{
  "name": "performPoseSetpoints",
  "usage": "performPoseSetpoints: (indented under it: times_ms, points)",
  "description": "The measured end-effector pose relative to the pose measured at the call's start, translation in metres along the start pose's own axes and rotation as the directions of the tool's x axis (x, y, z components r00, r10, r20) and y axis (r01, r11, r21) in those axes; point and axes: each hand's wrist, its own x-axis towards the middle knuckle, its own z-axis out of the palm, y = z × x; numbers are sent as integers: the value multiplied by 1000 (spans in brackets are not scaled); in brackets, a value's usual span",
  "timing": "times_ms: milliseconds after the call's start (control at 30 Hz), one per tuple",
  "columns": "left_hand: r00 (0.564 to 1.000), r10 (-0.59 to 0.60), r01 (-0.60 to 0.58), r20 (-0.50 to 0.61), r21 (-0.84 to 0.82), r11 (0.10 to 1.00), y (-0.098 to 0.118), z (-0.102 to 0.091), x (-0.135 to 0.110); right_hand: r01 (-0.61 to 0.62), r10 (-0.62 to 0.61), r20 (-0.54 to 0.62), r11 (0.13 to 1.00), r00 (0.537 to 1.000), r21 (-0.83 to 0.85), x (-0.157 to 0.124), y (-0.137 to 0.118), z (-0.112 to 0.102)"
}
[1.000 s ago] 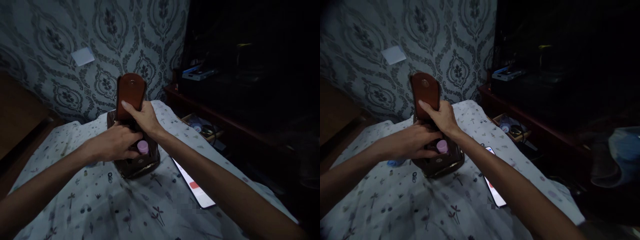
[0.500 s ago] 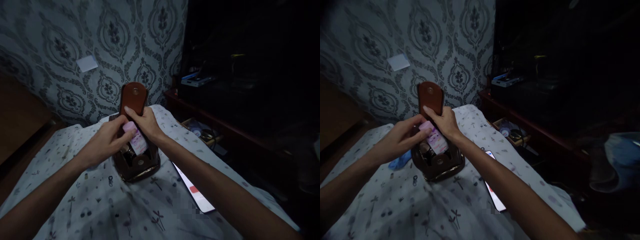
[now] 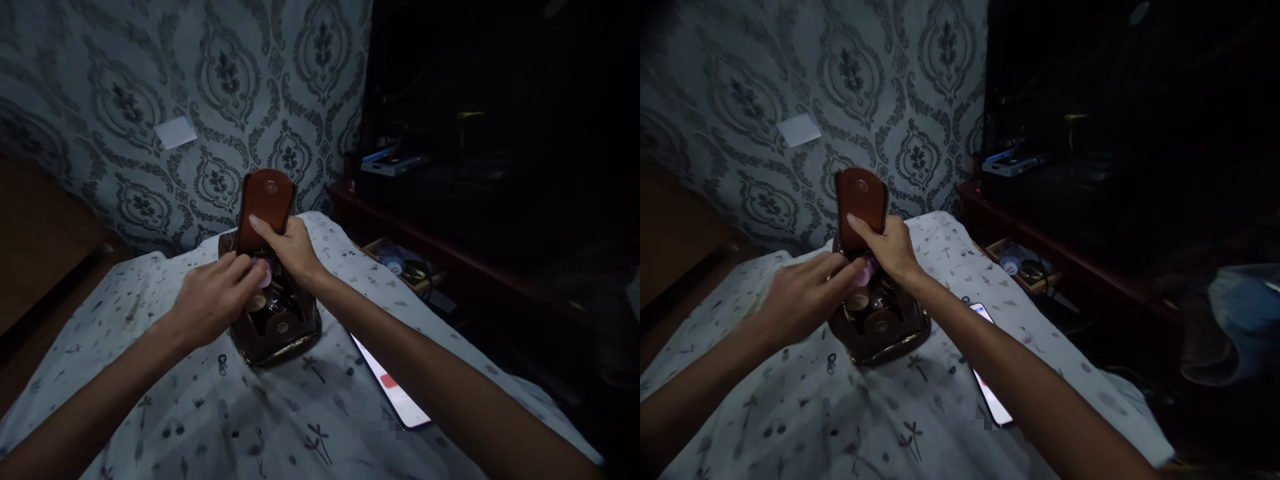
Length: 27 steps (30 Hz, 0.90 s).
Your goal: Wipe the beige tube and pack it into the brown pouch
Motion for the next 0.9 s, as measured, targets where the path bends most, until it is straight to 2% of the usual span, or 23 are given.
performPoseSetpoints:
  times_ms: [67,133,233,300,400,600,700,767,900]
  points:
    - [992,40,-48,120,68,997,6,-1,10,-4,3,-5,1000,1000,-5,0,0,0]
    - [975,22,-39,219,76,996,11,-5,21,-5,5,-7,1000,1000,-10,0,-1,0]
    - [947,-7,0,322,20,1000,12,-10,30,-4,4,-1,1000,1000,-23,1,1,-1]
    - [933,27,-10,359,-50,999,9,-11,31,7,-7,-5,999,1000,-33,2,3,-1]
    - [920,96,-49,380,-131,990,1,-10,31,21,-22,-6,999,1000,-41,3,5,0]
    - [924,161,-81,348,-234,969,-14,-2,31,24,-24,-7,999,1000,-28,3,6,0]
    - [919,195,-104,344,-266,958,-13,2,34,39,-39,0,999,999,-34,2,5,-1]
    - [927,139,-68,349,-206,976,-7,5,37,45,-46,-12,998,999,-52,2,5,0]
    - [937,-57,94,345,-93,991,1,8,39,60,-62,-24,997,998,-57,2,4,0]
